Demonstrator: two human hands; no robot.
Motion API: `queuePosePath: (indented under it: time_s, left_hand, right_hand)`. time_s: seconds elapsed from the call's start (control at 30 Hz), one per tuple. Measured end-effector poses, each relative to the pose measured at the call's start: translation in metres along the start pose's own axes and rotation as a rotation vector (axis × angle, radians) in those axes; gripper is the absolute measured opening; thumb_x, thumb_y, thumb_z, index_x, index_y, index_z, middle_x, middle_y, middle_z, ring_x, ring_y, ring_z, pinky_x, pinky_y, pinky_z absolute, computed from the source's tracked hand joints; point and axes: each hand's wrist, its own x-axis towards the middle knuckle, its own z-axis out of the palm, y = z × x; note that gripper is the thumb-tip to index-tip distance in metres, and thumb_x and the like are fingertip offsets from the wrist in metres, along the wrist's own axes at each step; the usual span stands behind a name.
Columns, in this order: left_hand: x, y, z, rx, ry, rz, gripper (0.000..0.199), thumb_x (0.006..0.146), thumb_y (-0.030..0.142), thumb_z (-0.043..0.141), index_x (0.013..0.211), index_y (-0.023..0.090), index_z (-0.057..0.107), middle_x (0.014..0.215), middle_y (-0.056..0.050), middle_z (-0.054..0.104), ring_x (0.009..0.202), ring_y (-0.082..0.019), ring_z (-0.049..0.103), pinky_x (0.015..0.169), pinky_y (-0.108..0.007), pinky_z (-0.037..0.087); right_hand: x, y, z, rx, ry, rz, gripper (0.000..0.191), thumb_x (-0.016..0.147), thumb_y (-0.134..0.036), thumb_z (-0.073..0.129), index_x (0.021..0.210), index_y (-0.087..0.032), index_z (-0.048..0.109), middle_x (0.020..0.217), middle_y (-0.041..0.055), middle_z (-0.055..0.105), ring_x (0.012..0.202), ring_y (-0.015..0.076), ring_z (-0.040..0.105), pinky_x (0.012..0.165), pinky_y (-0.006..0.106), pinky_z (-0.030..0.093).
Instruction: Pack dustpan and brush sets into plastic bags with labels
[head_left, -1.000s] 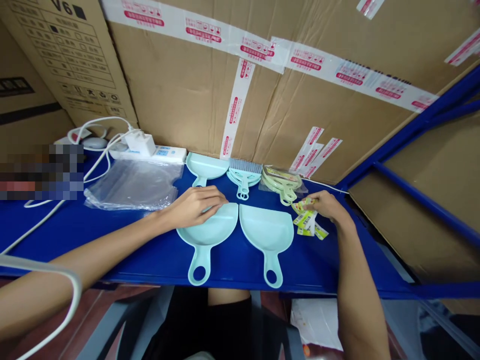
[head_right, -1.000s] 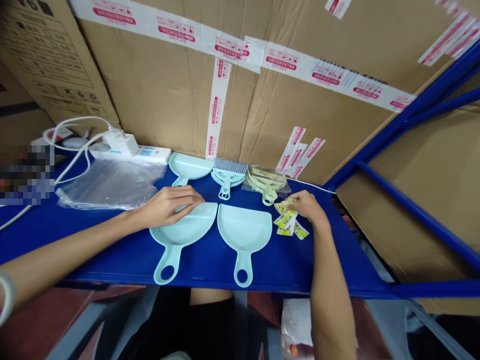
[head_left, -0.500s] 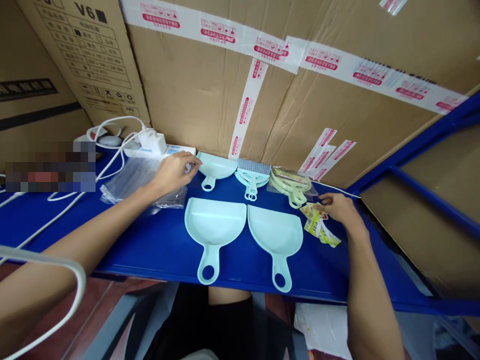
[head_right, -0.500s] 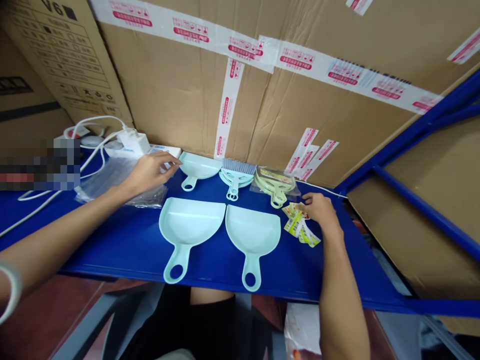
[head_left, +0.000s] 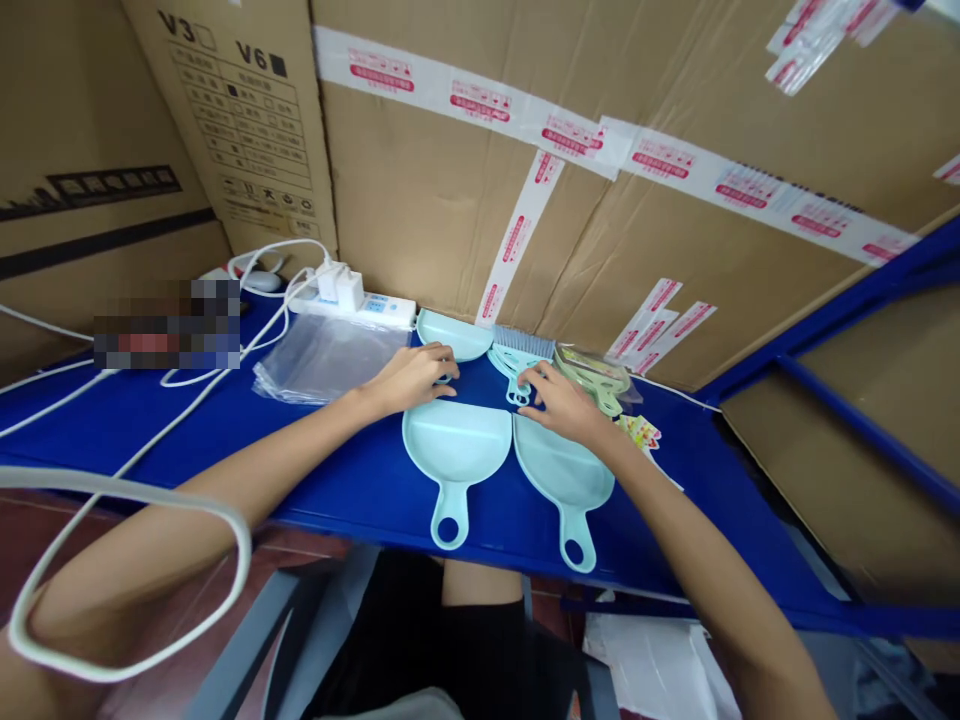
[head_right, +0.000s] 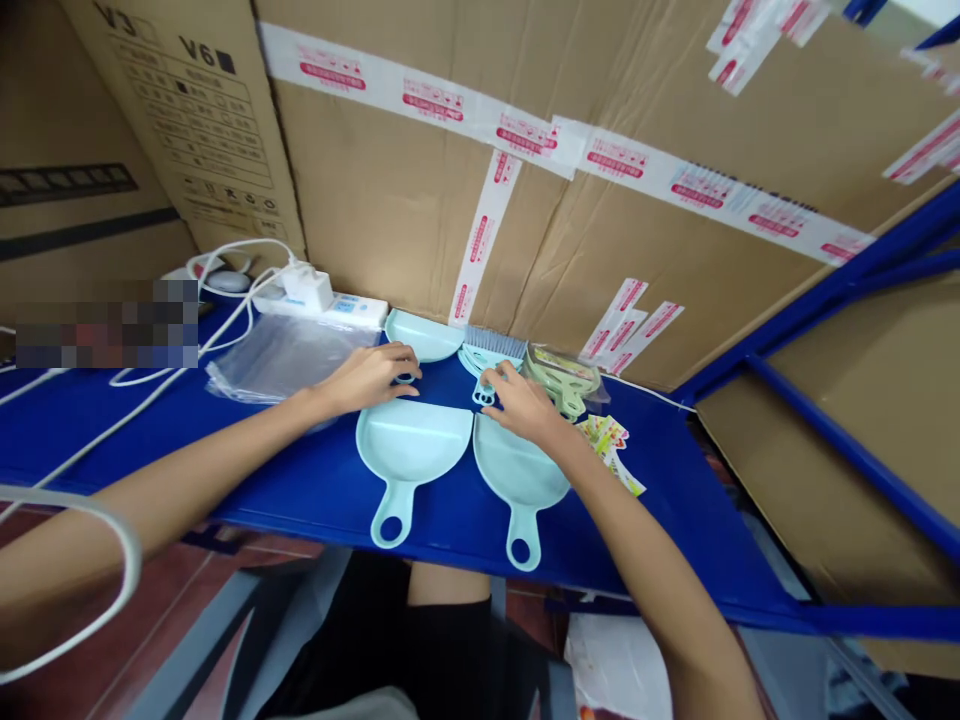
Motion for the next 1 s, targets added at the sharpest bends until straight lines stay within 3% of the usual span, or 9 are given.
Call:
queuePosePath:
  time_s: [0.07, 0.2, 0.3, 0.43, 0.53, 0.67, 0.8, 0.9, 1.0]
  left_hand:
    - [0.002, -0.003, 0.002, -0.013, -0.039, -0.023, 0.013, 0.096, 0.027, 0.074, 0.106, 0.020, 0.077, 0.111, -0.008, 0.074, 0.098, -0.024, 0.073, 0.074, -0.029, 0.053]
    - [0.010, -0.001, 0.006, -0.021, -0.069, -0.051, 0.015, 0.098, 0.026, 0.073, 0.109, 0.017, 0.076, 0.112, -0.009, 0.074, 0.104, -0.024, 0.073, 0.082, -0.031, 0.054]
    - [0.014, 0.002, 0.008, -0.009, -0.074, -0.035, 0.015, 0.098, 0.029, 0.073, 0.107, 0.018, 0.077, 0.111, -0.008, 0.074, 0.107, -0.025, 0.073, 0.082, -0.031, 0.054]
    - [0.012, 0.003, 0.008, -0.032, -0.079, -0.022, 0.016, 0.099, 0.031, 0.072, 0.106, 0.018, 0.077, 0.109, -0.008, 0.073, 0.105, -0.025, 0.073, 0.080, -0.031, 0.053]
    - [0.010, 0.001, 0.005, -0.089, 0.033, -0.044, 0.028, 0.106, 0.038, 0.060, 0.114, 0.016, 0.075, 0.110, -0.010, 0.073, 0.105, -0.026, 0.072, 0.082, -0.033, 0.053]
    - [0.010, -0.007, -0.001, -0.219, 0.291, -0.173, 0.034, 0.111, 0.034, 0.045, 0.103, 0.017, 0.073, 0.100, -0.010, 0.073, 0.096, -0.025, 0.070, 0.082, -0.034, 0.051]
    - [0.011, -0.018, -0.006, -0.325, 0.475, -0.340, 0.028, 0.106, 0.027, 0.050, 0.090, 0.019, 0.071, 0.089, -0.007, 0.074, 0.084, -0.023, 0.068, 0.076, -0.033, 0.048]
    - [0.012, -0.022, -0.010, -0.402, 0.572, -0.448, 0.030, 0.104, 0.031, 0.050, 0.088, 0.020, 0.072, 0.082, -0.004, 0.074, 0.075, -0.020, 0.066, 0.069, -0.031, 0.045]
    - [0.011, -0.021, -0.012, -0.418, 0.582, -0.463, 0.030, 0.103, 0.034, 0.050, 0.088, 0.020, 0.072, 0.079, -0.003, 0.074, 0.070, -0.019, 0.064, 0.067, -0.031, 0.043]
  right_hand:
    - [0.012, 0.001, 0.007, 0.029, -0.016, 0.030, 0.026, 0.085, -0.018, 0.075, 0.110, -0.016, 0.068, 0.122, 0.0128, 0.061, 0.074, 0.0171, 0.067, 0.082, 0.036, 0.057]
    - [0.015, 0.009, 0.015, 0.130, 0.097, 0.040, 0.006, 0.089, -0.017, 0.067, 0.090, -0.013, 0.072, 0.113, 0.0126, 0.060, 0.069, 0.0143, 0.067, 0.080, 0.037, 0.062]
    - [0.013, 0.018, 0.011, 0.234, 0.245, 0.033, 0.019, 0.093, -0.032, 0.067, 0.085, -0.017, 0.075, 0.111, 0.0121, 0.062, 0.071, 0.0167, 0.069, 0.073, 0.038, 0.065]
    - [0.016, 0.027, -0.011, 0.329, 0.437, 0.070, 0.031, 0.088, -0.051, 0.075, 0.085, -0.020, 0.077, 0.105, 0.0112, 0.067, 0.088, 0.0245, 0.073, 0.078, 0.042, 0.067]
    - [0.012, 0.018, -0.032, 0.393, 0.568, 0.106, 0.037, 0.085, -0.055, 0.079, 0.089, -0.019, 0.077, 0.107, 0.0099, 0.068, 0.086, 0.0226, 0.073, 0.078, 0.042, 0.068]
    - [-0.019, -0.025, -0.049, 0.319, 0.715, 0.043, 0.021, 0.091, -0.041, 0.079, 0.091, -0.020, 0.077, 0.105, 0.0082, 0.069, 0.090, 0.0220, 0.074, 0.080, 0.039, 0.068]
    - [-0.066, -0.090, -0.036, 0.091, 0.760, -0.068, 0.003, 0.093, -0.024, 0.078, 0.091, -0.023, 0.075, 0.103, 0.0076, 0.073, 0.092, 0.0225, 0.074, 0.083, 0.038, 0.066]
    - [-0.092, -0.132, -0.005, 0.142, 0.671, -0.157, 0.009, 0.095, -0.014, 0.073, 0.097, -0.022, 0.075, 0.104, 0.0088, 0.073, 0.089, 0.0194, 0.076, 0.080, 0.031, 0.066]
    - [-0.102, -0.152, 0.023, 0.240, 0.467, -0.216, 0.010, 0.102, -0.019, 0.065, 0.099, -0.021, 0.074, 0.108, 0.0110, 0.072, 0.090, 0.0179, 0.077, 0.075, 0.026, 0.065]
